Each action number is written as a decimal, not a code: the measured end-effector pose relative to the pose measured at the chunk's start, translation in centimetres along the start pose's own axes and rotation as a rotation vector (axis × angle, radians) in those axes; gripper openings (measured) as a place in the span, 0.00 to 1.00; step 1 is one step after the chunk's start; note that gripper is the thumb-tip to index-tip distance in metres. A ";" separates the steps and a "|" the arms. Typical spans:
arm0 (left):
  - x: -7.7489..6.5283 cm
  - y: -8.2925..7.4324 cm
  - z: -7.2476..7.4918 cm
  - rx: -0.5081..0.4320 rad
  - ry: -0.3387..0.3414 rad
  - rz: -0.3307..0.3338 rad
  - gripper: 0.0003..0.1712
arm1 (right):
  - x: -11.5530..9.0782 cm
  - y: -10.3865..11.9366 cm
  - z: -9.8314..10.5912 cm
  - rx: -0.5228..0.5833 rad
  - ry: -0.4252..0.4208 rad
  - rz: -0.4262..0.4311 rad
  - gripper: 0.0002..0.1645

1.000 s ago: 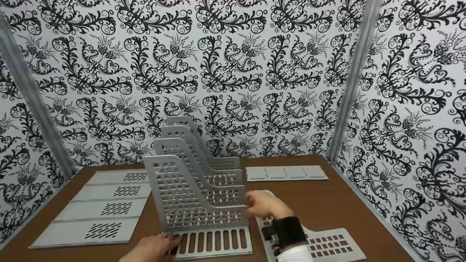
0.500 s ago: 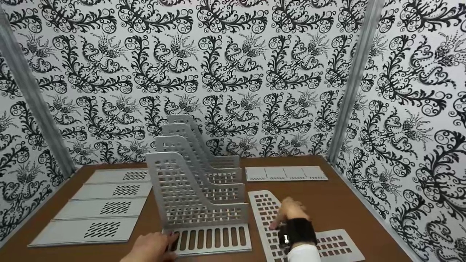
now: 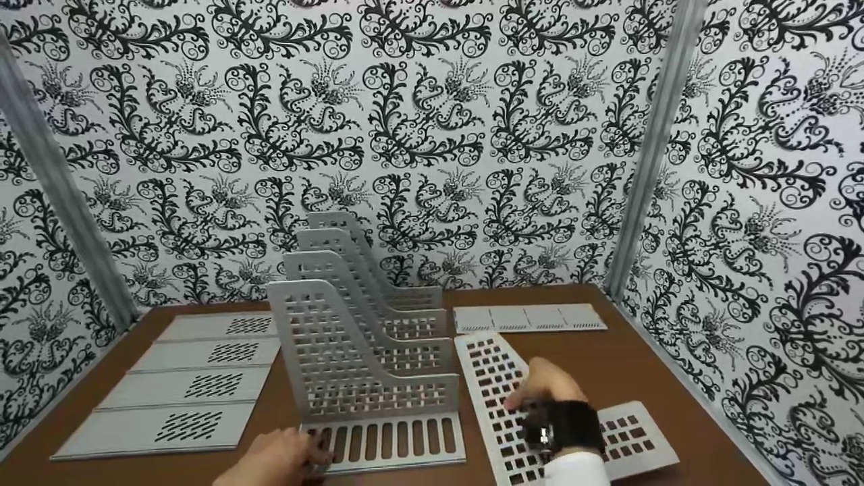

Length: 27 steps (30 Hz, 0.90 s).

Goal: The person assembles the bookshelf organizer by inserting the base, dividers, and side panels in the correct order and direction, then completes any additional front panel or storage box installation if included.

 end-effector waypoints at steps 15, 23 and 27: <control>0.7 0.2 -1.6 0.065 0.148 -0.046 0.24 | -2.0 3.6 4.1 0.443 -0.050 0.204 0.41; 0.7 0.4 -1.7 0.058 0.086 -0.039 0.25 | -2.0 4.0 4.0 0.458 -0.069 0.171 0.40; 0.7 0.7 -1.9 0.011 0.077 -0.013 0.26 | -2.2 4.4 4.1 0.453 -0.061 0.203 0.41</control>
Point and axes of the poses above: each hand's wrist, its own x-axis towards the middle knuckle, its own z-axis out of the back of the hand, y = z × x, the point moved 7 cm from there along x, towards the middle knuckle, and after that the axes turned 5 degrees about -y, right-handed, at the moved point
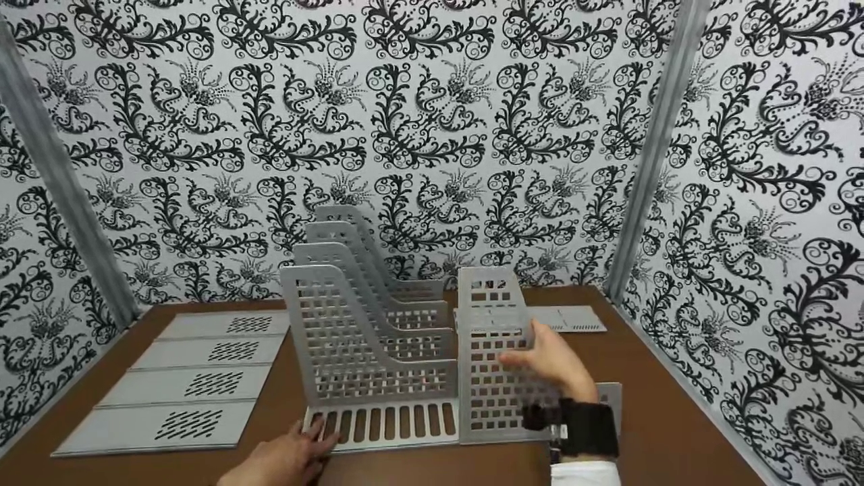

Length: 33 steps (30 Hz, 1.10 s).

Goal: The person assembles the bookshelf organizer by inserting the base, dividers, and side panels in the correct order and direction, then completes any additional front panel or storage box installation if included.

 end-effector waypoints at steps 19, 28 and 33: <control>0.0 -0.2 -0.1 0.016 -0.010 -0.014 0.23 | -1.2 0.7 0.2 0.027 0.217 0.123 0.25; -0.1 -0.1 0.0 0.032 -0.036 -0.021 0.24 | -1.6 3.1 -3.5 0.076 0.526 0.388 0.17; 0.0 -0.3 -0.2 0.039 -0.046 -0.036 0.28 | -1.4 5.4 -9.3 0.072 0.625 0.459 0.17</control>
Point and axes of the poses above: each hand's wrist, its own x-axis towards the middle knuckle, its own z-axis out of the back of the hand, y = z × x, the point moved 7 cm from there along x, towards the middle knuckle, and after that the axes turned 5 degrees about -y, right-handed, at the moved point
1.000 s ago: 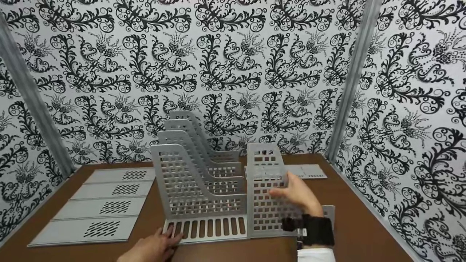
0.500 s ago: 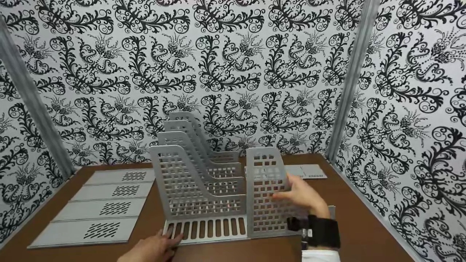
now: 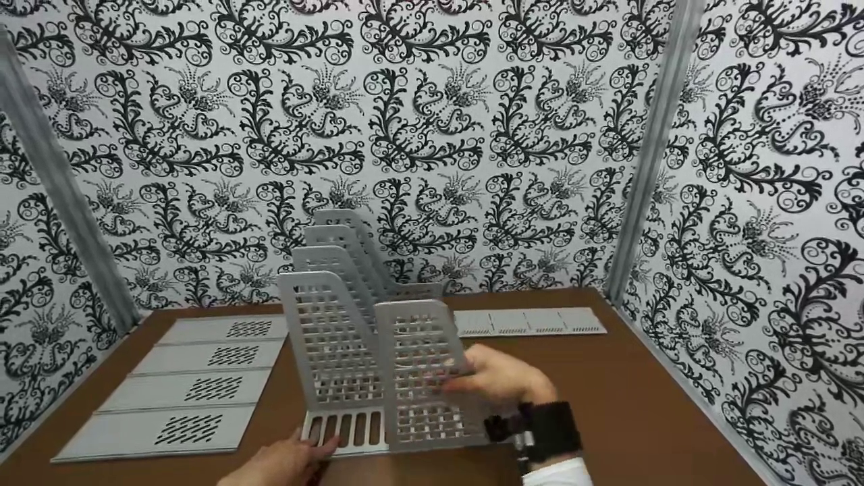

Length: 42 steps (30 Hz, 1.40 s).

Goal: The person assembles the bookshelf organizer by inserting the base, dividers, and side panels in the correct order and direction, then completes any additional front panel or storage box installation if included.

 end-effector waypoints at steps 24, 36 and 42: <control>-1.2 2.6 2.3 -0.059 -0.168 0.235 0.26 | -1.9 -3.5 0.6 -0.443 0.002 -0.401 0.10; -1.3 3.4 1.8 -0.185 -0.131 0.228 0.25 | -0.7 -3.7 -0.9 -0.347 0.071 -0.343 0.08; -1.0 3.7 1.4 -0.264 -0.032 0.200 0.20 | 1.8 -2.7 -3.5 -0.405 0.147 -0.180 0.08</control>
Point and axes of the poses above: each hand's wrist, its own x-axis towards the middle knuckle, its own z-axis out of the back of the hand, y = z × x, the point moved 7 cm from there along x, towards the middle knuckle, and after that the axes turned 5 degrees about -y, right-handed, at the moved point
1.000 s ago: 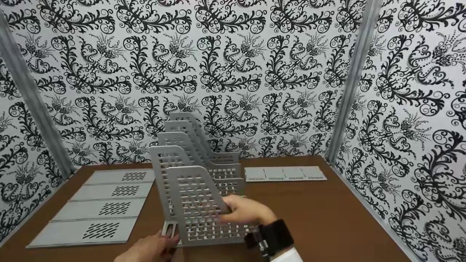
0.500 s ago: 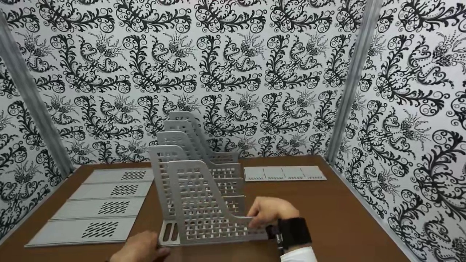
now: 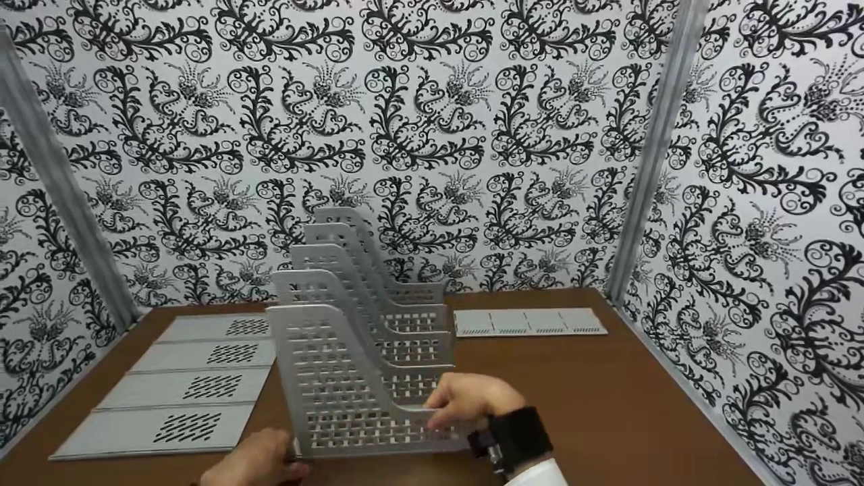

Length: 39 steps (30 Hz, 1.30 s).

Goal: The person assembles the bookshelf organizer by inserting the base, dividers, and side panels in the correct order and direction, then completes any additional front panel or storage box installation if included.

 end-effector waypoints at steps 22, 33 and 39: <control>0.8 1.1 0.2 -0.091 0.010 0.068 0.14 | 1.3 1.3 -1.4 0.014 0.036 0.052 0.08; 0.9 1.5 0.8 -0.088 0.032 0.065 0.09 | 1.1 1.3 -0.5 -0.040 0.007 0.073 0.12; 0.7 1.7 1.2 -0.117 0.039 0.068 0.10 | -1.4 -2.2 3.2 0.080 -0.237 -0.118 0.14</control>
Point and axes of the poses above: each hand's wrist, its own x-axis towards the middle knuckle, its own z-axis out of the back of the hand, y = z × x, the point moved 7 cm from there along x, towards the middle knuckle, and after that the axes turned 5 degrees about -y, right-handed, at the moved point
